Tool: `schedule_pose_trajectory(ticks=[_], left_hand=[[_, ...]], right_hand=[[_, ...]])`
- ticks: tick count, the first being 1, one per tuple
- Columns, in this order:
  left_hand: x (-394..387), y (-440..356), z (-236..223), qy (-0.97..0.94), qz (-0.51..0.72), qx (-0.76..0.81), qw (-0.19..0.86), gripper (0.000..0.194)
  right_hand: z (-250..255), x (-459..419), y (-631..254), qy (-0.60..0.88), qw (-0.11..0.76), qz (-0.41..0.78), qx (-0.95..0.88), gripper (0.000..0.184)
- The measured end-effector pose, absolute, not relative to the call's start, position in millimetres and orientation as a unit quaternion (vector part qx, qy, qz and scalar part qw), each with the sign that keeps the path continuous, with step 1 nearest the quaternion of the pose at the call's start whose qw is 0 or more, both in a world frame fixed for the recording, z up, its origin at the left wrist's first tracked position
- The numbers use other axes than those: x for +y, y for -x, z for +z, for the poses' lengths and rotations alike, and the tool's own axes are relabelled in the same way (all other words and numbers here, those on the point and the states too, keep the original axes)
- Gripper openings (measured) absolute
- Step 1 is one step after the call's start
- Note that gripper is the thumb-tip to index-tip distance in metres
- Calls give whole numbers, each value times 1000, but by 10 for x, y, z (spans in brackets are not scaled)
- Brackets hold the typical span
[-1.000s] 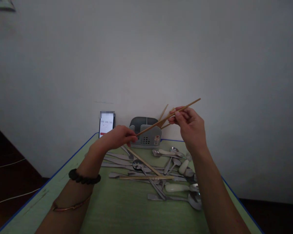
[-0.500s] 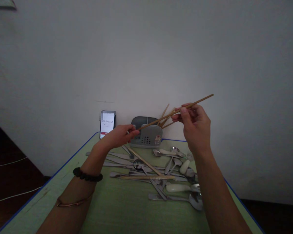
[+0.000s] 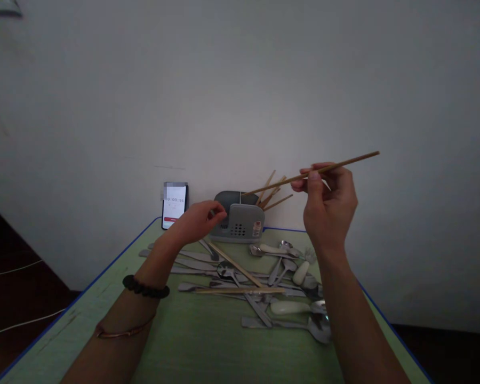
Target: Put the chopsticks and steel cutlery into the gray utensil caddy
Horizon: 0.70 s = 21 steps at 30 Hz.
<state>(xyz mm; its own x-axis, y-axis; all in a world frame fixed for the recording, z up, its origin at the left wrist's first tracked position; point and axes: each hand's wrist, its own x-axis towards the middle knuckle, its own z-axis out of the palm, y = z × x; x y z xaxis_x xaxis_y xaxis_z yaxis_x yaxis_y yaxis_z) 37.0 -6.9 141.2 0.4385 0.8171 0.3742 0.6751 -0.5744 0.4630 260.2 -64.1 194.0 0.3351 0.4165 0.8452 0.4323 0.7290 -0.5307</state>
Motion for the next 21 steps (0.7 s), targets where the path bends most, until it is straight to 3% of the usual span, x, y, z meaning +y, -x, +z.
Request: schedule_pose_trajectory(ticks=[14,21], left_hand=[[-68,-427,1346,-854,323,382,147,25],[-73,-450,1305,-862,299,375,166,31]], right_hand=[[1585,-343,-2560,433,604,78,-664,16],[1335,-163,-2559,414,523,194,-720,51]])
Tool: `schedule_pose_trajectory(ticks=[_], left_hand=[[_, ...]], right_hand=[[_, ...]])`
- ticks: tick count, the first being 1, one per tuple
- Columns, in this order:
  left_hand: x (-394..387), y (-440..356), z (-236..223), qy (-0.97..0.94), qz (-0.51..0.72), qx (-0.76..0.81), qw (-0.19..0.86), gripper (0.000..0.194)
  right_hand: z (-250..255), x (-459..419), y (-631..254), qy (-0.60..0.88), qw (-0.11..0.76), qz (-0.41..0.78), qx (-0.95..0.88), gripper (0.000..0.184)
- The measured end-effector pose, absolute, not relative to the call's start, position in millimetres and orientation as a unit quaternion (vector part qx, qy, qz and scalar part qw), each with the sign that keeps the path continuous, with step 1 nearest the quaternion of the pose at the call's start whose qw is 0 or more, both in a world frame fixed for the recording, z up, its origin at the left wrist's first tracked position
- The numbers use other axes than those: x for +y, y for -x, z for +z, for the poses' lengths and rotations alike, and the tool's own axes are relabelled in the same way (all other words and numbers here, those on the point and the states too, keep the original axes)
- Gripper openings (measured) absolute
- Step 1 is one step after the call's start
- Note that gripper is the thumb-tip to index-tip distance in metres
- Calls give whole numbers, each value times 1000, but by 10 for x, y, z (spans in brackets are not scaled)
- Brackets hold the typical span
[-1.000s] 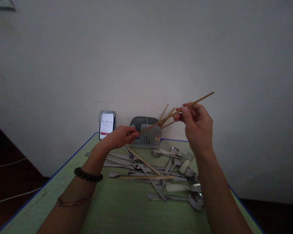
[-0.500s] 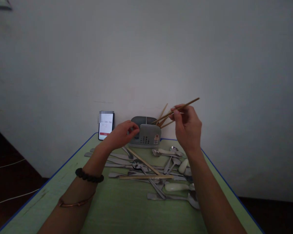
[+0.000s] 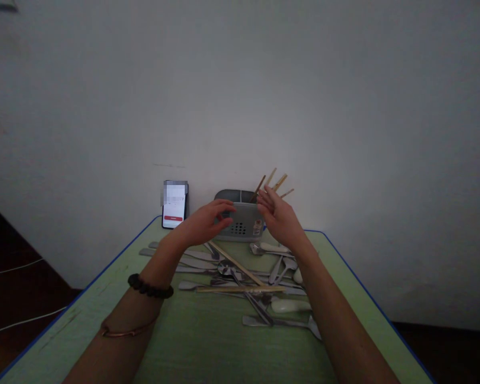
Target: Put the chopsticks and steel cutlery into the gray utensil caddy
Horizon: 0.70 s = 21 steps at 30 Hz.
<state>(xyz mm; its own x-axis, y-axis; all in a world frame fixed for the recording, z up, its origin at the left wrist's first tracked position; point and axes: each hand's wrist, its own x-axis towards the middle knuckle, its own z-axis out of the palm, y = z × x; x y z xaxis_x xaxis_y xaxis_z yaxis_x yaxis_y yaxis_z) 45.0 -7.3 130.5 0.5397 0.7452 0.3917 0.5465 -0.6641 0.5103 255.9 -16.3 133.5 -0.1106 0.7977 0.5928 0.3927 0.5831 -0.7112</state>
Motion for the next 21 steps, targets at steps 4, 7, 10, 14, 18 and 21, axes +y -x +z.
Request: schedule_pose_trajectory(ticks=[4,7,10,14,18,21], left_hand=[[-65,-450,1287,-869,285,369,164,33],[-64,-452,1282,-872,284,362,168,34],[-71,-460,1278,-869,289,364,171,35],[-77,-470,1268,-867,283,368,183,37],[-68,-467,1257,-865,272,378,187,36],[-60,-458,1251,-869,266,376,182,34]], right_hand=[[1281,-139,-2574,430,459,163,-760,51],[1294,-159,-2584,448,423,137,-775,50],[1327,-193,-2546,464,431,130,-763,46],[1388,-264,-2432,448,491,120,-737,41],[1400,-306,-2361,416,514,103,-743,28],[1337,-267,-2365,402,470,88,-781,37]])
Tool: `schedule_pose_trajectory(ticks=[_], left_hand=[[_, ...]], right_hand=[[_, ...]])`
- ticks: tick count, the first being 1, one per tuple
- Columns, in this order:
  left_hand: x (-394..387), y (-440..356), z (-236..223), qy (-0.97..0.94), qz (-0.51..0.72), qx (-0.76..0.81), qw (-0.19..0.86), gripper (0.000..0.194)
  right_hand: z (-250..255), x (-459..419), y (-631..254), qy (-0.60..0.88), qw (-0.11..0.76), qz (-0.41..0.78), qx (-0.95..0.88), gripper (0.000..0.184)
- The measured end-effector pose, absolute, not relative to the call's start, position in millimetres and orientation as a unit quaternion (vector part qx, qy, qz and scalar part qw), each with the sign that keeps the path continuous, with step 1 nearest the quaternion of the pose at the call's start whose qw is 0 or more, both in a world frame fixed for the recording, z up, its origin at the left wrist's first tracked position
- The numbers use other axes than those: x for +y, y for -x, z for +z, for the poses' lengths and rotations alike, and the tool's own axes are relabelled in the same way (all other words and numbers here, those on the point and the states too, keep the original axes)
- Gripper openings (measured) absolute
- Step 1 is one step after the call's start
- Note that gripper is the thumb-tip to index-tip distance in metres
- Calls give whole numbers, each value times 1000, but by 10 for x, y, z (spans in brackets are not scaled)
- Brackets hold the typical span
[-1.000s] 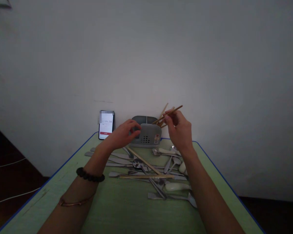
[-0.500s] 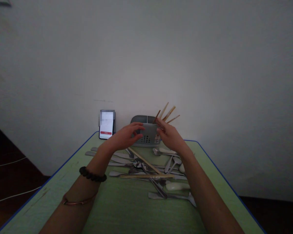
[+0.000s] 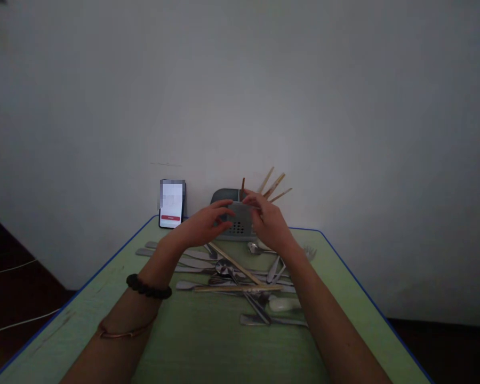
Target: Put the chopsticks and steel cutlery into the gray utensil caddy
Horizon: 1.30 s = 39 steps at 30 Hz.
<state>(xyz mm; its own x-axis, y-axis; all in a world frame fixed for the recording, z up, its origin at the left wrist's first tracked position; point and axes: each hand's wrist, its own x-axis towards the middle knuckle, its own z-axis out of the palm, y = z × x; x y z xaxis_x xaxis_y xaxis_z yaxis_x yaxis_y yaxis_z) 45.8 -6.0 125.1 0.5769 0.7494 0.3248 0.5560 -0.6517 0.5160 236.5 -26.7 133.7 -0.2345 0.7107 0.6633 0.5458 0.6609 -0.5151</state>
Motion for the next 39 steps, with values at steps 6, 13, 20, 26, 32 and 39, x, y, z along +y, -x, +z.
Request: schedule_pose_trajectory(ticks=[6,13,20,26,32,39], left_hand=[[-63,-452,1258,-878,254,369,170,33],[-57,-439,1241,-883,243,365,166,32],[-32,-424,1206,-883,244,359,177,30],[-24,-417,1183,-884,247,352,183,30],[-50,-450,1201,-881,232,368,188,33],[-117,-483,1180,-883,223,372,176,36]], right_hand=[[1208,-175,-2397,404,403,56,-819,65],[1243,-216,-2395,528,386,32,-755,68],[1312,-289,-2375,544,310,55,-778,41],[1269,-237,-2482,551,314,53,-772,29],[1285,-173,-2755,539,351,53,-764,25],[1131,-399,-2755,561,360,36,-745,36]])
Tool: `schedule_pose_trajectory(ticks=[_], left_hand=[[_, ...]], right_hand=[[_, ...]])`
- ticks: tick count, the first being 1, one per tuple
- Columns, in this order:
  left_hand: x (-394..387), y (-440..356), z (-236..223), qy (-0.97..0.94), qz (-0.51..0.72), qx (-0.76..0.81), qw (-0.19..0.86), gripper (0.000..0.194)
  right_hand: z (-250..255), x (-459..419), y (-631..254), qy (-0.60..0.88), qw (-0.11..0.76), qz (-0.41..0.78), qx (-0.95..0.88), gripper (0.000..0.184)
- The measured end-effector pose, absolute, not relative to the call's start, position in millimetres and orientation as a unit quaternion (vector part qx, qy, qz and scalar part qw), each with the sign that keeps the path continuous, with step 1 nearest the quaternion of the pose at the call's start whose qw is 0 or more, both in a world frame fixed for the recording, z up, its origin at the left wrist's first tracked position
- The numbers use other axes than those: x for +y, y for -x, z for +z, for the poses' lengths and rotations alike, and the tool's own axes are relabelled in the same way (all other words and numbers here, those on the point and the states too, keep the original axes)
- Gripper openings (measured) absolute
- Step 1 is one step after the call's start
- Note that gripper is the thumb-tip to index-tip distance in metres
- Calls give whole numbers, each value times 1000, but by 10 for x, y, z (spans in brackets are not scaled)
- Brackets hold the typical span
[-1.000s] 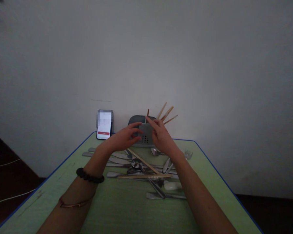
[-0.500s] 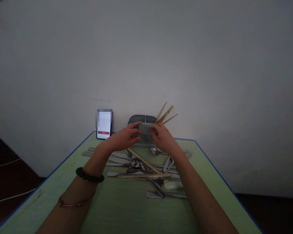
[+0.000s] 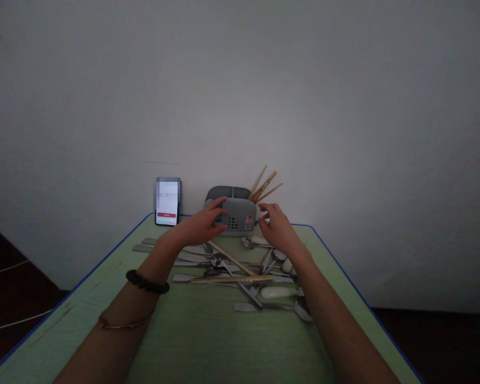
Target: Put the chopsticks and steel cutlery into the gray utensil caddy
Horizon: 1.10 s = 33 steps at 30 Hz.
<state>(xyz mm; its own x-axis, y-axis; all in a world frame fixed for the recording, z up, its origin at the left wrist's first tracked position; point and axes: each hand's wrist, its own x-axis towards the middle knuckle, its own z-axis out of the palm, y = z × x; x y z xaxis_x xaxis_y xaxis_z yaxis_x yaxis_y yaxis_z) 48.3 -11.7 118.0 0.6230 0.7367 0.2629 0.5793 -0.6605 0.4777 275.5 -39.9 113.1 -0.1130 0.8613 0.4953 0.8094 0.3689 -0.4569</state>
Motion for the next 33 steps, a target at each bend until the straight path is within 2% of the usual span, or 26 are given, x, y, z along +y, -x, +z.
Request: schedule_pose_trajectory(ticks=[4,8,11,15,23,28,33], left_hand=[[-167,-558,1054,-877,286,362,136,32],[-305,-569,730,-858,353,361,96,27],[-476,-498,424,-890,291,343,70,29],[-651,-426,183,-908,213,355,64,41],[-642,-482,115,-901,197,382,55,47],[-654,-483,92,-896,206,388,58,45],[-680,-503,113,-889,218,396,74,45]], right_hand=[[846,-681,-2745,543,313,47,-778,32],[539,-931,-2780,502,266,60,-821,27],[413,-1012,-2794,502,261,75,-821,25],[406,-1028,-2767,502,239,75,-828,27],[431,-961,-2619,472,179,101,-858,45],[408,-833,-2606,510,167,128,-834,26],[417,-780,-2653,507,132,127,-843,19]])
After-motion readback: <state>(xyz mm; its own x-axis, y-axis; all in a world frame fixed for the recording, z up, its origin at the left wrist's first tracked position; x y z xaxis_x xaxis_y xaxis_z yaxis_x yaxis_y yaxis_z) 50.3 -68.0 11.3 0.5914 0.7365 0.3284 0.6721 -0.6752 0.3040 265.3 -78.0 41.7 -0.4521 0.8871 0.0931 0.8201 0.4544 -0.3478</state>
